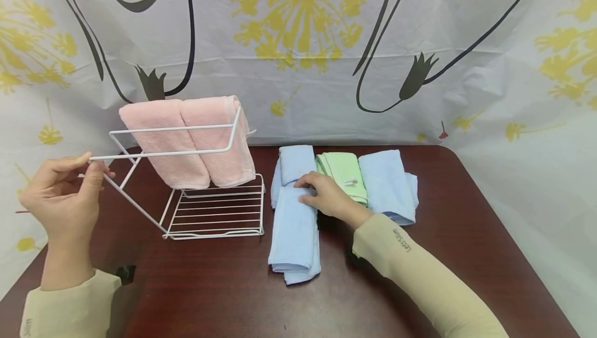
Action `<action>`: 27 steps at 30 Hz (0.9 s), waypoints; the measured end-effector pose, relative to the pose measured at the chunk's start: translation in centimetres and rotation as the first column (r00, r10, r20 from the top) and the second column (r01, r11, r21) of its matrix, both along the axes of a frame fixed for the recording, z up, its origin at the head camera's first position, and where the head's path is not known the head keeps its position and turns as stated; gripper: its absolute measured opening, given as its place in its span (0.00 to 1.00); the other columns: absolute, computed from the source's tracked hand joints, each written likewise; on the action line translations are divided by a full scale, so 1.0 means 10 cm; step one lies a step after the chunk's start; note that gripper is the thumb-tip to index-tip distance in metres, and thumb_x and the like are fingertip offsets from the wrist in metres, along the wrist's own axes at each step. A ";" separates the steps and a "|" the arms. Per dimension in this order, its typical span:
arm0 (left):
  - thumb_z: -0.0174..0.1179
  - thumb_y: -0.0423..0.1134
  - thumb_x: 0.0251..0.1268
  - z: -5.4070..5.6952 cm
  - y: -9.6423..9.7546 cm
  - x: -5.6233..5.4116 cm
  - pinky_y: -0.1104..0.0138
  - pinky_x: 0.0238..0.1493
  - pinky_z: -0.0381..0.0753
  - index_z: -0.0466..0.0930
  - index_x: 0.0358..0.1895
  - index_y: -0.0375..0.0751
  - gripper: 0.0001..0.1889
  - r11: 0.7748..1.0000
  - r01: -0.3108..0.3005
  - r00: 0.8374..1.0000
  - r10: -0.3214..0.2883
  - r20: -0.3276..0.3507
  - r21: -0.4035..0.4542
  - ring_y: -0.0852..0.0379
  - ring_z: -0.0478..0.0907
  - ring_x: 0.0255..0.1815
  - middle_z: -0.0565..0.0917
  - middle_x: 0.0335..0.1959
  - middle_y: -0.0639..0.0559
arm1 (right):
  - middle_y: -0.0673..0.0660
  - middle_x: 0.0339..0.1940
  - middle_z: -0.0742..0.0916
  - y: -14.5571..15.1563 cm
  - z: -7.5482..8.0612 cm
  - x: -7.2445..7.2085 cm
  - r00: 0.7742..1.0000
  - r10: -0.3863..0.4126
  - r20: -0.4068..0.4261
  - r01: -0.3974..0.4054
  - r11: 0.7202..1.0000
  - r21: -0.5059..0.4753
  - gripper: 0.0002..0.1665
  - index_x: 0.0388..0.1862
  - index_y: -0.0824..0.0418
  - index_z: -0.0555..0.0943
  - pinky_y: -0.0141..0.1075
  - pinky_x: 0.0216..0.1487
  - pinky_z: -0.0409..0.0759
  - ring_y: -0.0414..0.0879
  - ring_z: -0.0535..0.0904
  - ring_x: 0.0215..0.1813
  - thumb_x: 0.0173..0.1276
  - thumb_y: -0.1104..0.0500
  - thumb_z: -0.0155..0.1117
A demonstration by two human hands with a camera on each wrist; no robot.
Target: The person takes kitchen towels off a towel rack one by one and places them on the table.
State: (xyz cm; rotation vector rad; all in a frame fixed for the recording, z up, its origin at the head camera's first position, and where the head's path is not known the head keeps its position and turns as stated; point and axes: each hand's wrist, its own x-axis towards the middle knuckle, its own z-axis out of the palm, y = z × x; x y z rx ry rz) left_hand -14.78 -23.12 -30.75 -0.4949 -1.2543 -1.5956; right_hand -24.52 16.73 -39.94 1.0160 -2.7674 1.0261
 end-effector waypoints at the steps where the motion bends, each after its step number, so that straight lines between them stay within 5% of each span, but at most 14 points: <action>1: 0.60 0.13 0.50 0.00 0.00 0.00 0.76 0.29 0.85 0.78 0.36 0.10 0.09 1.000 -0.002 1.000 0.002 -0.001 -0.001 0.59 0.84 0.24 0.88 0.28 0.46 | 0.60 0.50 0.86 -0.01 0.00 0.00 1.000 -0.001 -0.005 0.001 1.000 0.004 0.15 0.50 0.63 0.83 0.51 0.58 0.81 0.54 0.81 0.55 0.63 0.65 0.70; 16: 0.61 0.14 0.50 -0.01 -0.01 0.01 0.77 0.29 0.85 0.78 0.36 0.10 0.09 1.000 -0.011 1.000 0.011 0.006 -0.009 0.60 0.84 0.23 0.88 0.29 0.46 | 0.58 0.45 0.86 -0.05 0.05 -0.01 0.999 -0.052 -0.013 0.053 0.998 0.041 0.14 0.48 0.63 0.83 0.46 0.51 0.83 0.51 0.82 0.48 0.63 0.65 0.70; 27: 0.60 0.14 0.51 -0.01 -0.02 0.02 0.77 0.30 0.85 0.79 0.37 0.11 0.08 0.999 -0.025 0.999 0.025 0.021 -0.030 0.60 0.84 0.25 0.88 0.29 0.47 | 0.59 0.40 0.86 -0.09 0.43 -0.09 0.994 -0.107 -0.013 0.107 0.994 -0.027 0.12 0.49 0.65 0.83 0.39 0.39 0.83 0.51 0.83 0.41 0.68 0.63 0.65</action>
